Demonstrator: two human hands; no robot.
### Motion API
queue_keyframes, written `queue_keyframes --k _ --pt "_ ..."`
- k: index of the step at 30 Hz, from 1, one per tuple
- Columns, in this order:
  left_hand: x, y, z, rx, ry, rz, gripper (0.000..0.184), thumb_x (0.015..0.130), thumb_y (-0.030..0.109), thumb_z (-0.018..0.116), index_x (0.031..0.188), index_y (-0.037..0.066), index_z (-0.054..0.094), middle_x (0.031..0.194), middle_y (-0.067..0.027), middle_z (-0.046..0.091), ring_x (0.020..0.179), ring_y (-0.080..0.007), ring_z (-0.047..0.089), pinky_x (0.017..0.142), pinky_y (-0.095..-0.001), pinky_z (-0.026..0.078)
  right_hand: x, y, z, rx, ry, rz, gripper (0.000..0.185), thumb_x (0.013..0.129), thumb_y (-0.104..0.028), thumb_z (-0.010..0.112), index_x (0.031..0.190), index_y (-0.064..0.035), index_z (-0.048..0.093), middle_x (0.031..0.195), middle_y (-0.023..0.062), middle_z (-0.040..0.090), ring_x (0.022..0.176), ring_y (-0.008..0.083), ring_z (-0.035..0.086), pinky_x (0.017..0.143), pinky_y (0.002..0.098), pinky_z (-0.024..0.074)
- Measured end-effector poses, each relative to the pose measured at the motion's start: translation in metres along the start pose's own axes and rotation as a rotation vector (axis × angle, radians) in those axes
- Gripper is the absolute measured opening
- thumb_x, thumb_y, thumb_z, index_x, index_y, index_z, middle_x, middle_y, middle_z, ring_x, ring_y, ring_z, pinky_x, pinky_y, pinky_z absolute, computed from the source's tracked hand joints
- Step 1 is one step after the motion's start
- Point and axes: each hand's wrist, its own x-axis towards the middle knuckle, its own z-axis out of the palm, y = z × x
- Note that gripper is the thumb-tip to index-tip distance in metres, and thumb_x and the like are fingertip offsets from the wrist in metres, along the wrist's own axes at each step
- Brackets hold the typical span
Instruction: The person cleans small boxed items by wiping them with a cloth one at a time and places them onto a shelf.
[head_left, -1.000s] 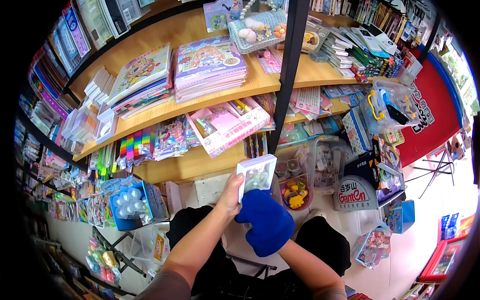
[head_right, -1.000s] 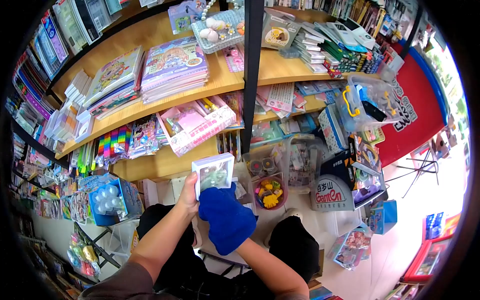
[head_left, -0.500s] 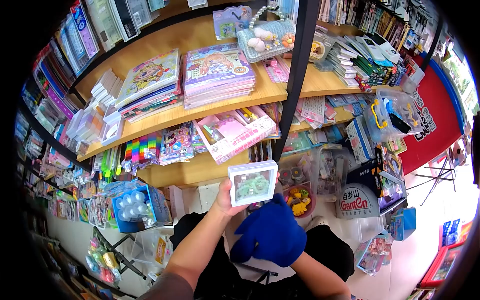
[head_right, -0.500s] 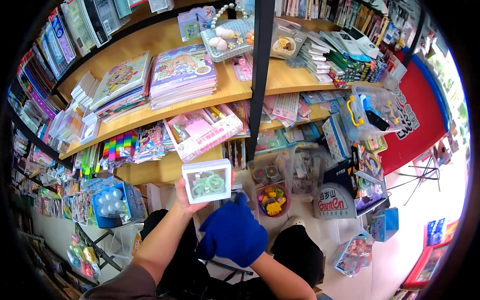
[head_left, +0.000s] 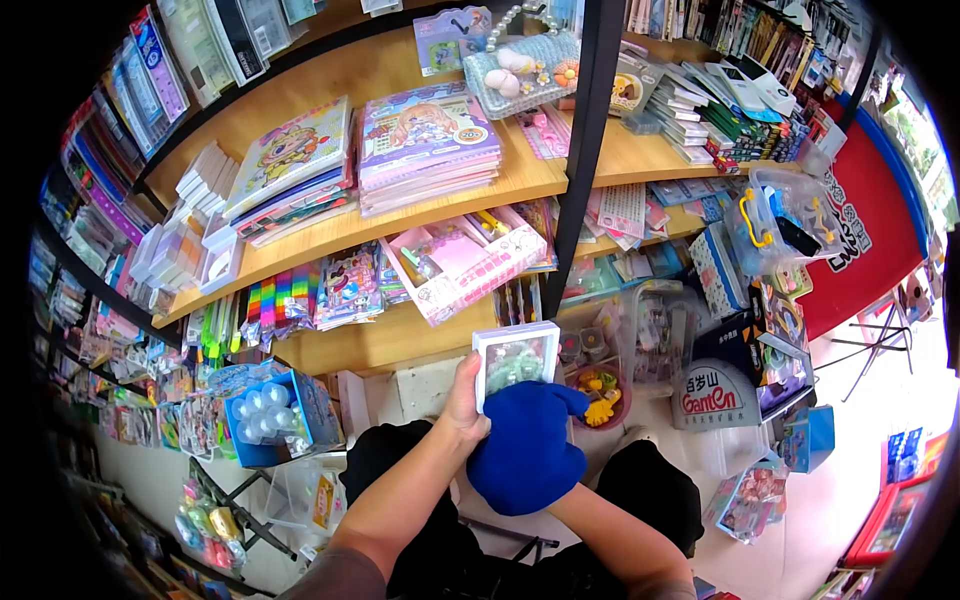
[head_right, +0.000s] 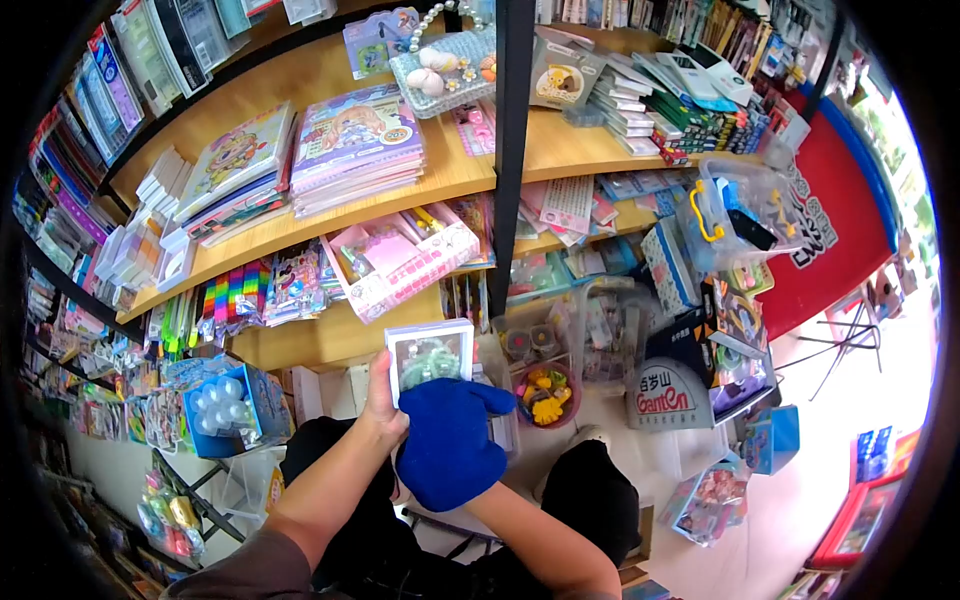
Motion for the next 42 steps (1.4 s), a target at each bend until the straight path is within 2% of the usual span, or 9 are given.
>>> queue_keyframes --k 5,10,13,15,19,24,28,36,42 --pt "0.0 0.002 0.018 -0.046 0.057 -0.064 0.094 0.073 0.064 0.053 0.135 -0.003 0.034 0.128 -0.0256 0.048 0.116 -0.0359 0.05 0.1 -0.0479 0.04 -0.004 0.008 0.008 0.154 0.133 -0.086 0.013 0.068 -0.009 0.059 0.081 -0.0095 0.058 0.076 0.0082 0.056 0.073 0.0264 0.056 0.066 0.0372 0.0436" --pt "-0.002 0.0 0.024 -0.152 0.045 -0.111 0.096 0.074 0.07 0.045 0.137 -0.002 0.032 0.129 -0.0256 0.046 0.115 -0.0368 0.05 0.098 -0.0491 0.04 -0.003 0.01 -0.008 0.051 -0.061 -0.087 0.013 0.07 -0.014 0.06 0.082 -0.0092 0.059 0.077 0.0071 0.056 0.074 0.0245 0.057 0.065 0.0366 0.0434" --pt "0.005 -0.003 0.018 -0.233 -0.18 -0.133 0.097 0.074 0.071 0.045 0.137 -0.002 0.032 0.13 -0.025 0.045 0.115 -0.037 0.05 0.098 -0.0488 0.04 -0.015 0.007 0.002 0.318 0.12 -0.247 0.018 0.072 -0.02 0.061 0.086 -0.009 0.061 0.078 0.0066 0.057 0.075 0.0231 0.057 0.065 0.0367 0.0428" --pt "0.01 0.005 0.012 -0.235 -0.299 -0.106 0.102 0.069 0.068 0.058 0.138 -0.002 0.03 0.134 -0.0275 0.039 0.119 -0.0383 0.046 0.101 -0.0501 0.037 -0.019 -0.01 -0.007 0.226 -0.091 -0.265 0.02 0.074 -0.023 0.061 0.088 -0.0089 0.061 0.08 0.0063 0.058 0.075 0.0231 0.057 0.066 0.0373 0.0431" --pt "0.005 0.015 0.014 -0.24 -0.359 -0.045 0.113 0.059 0.076 0.062 0.136 -0.001 0.033 0.13 -0.0268 0.042 0.117 -0.0398 0.047 0.1 -0.0539 0.036 -0.011 -0.028 -0.044 0.396 -0.185 -0.166 0.023 0.072 -0.026 0.062 0.083 -0.0052 0.059 0.085 0.0163 0.057 0.076 0.0293 0.055 0.065 0.041 0.0411" --pt "0.001 0.021 0.013 -0.032 -0.321 -0.029 0.125 0.049 0.084 0.059 0.135 -0.003 0.033 0.13 -0.0267 0.043 0.116 -0.0408 0.047 0.1 -0.0564 0.034 -0.005 -0.026 -0.033 0.239 -0.336 0.173 0.027 0.076 -0.028 0.063 0.09 -0.0052 0.061 0.079 0.0117 0.058 0.075 0.0266 0.055 0.072 0.0384 0.0426" --pt "-0.002 0.02 0.02 0.048 -0.357 -0.059 0.124 0.052 0.079 0.062 0.139 -0.003 0.027 0.138 -0.0246 0.036 0.125 -0.036 0.041 0.106 -0.0468 0.032 -0.013 -0.014 -0.022 -0.181 -0.208 -0.093 0.028 0.075 -0.028 0.063 0.089 -0.004 0.06 0.079 0.013 0.058 0.075 0.0281 0.056 0.073 0.0378 0.0429" --pt "0.001 0.002 0.014 -0.045 -0.188 -0.093 0.102 0.069 0.07 0.059 0.138 -0.001 0.031 0.135 -0.0196 0.042 0.125 -0.0305 0.043 0.107 -0.0429 0.032 -0.004 0.011 0.022 0.006 -0.079 0.096 0.023 0.075 -0.024 0.062 0.087 -0.004 0.06 0.082 0.0136 0.058 0.076 0.0289 0.055 0.07 0.039 0.0425" --pt "-0.003 0.022 0.02 -0.001 -0.141 0.09 0.113 0.06 0.076 0.062 0.137 -0.001 0.031 0.132 -0.0267 0.042 0.12 -0.0394 0.045 0.103 -0.0515 0.034 -0.01 0.056 0.016 0.035 -0.024 0.419 0.019 0.075 -0.02 0.06 0.085 -0.004 0.059 0.085 0.014 0.058 0.076 0.0295 0.055 0.068 0.04 0.0422"
